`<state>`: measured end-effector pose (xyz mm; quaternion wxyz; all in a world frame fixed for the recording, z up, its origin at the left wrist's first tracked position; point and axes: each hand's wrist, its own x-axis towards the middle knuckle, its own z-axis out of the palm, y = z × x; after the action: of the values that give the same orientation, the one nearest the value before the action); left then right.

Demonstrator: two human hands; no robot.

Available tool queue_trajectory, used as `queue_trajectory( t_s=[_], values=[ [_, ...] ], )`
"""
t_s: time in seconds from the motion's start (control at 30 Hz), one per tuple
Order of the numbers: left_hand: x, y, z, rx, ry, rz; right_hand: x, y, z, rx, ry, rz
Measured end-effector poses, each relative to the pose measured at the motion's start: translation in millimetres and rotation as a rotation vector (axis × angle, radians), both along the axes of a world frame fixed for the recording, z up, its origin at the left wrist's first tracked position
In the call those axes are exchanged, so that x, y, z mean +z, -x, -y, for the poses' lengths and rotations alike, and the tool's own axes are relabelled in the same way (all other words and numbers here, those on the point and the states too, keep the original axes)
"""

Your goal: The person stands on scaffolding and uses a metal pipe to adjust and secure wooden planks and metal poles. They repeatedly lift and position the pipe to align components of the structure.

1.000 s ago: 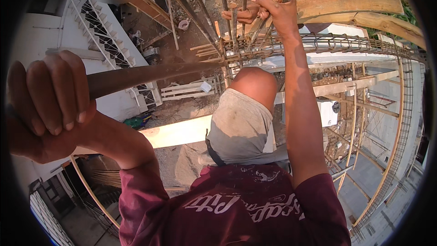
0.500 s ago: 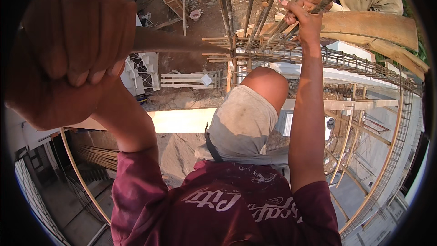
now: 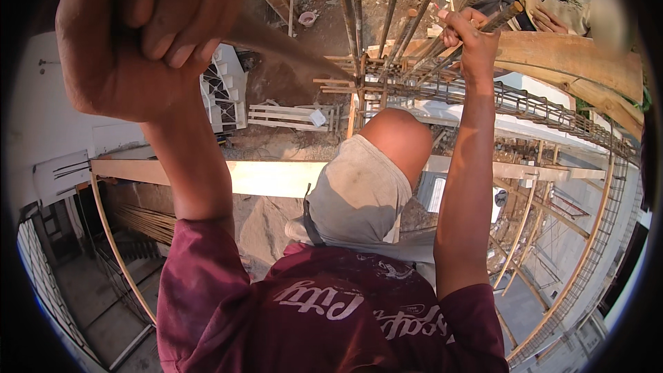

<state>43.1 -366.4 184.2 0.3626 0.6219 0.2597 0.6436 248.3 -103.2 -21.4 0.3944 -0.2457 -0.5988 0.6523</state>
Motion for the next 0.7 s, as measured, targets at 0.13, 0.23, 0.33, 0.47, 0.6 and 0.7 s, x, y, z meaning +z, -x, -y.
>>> queue_trajectory(
  t_s=[0.13, 0.23, 0.33, 0.47, 0.6, 0.7],
  values=[
    [2.3, -0.1, -5.1, 0.213, 0.047, 0.076, 5.2, -0.8, 0.1, 0.008, 0.037, 0.097],
    [7.2, -2.0, -2.1, 0.399, 0.138, 0.116, 18.7, -4.0, 3.6, 0.034, 0.033, 0.199],
    [15.0, -10.4, 9.8, 0.624, 0.283, 0.213, 35.1, -2.7, 6.8, 0.018, 0.037, 0.339],
    [26.6, -18.1, 29.6, 0.784, 0.419, 0.204, 53.3, 0.7, 10.7, -0.022, 0.072, 0.488],
    [35.7, -25.2, 47.8, 0.884, 0.506, 0.262, 64.0, 1.6, 11.3, -0.030, 0.080, 0.557],
    [42.4, -34.7, 55.8, 0.926, 0.589, 0.313, 69.8, 1.8, 12.5, -0.038, 0.103, 0.594]
  ],
)
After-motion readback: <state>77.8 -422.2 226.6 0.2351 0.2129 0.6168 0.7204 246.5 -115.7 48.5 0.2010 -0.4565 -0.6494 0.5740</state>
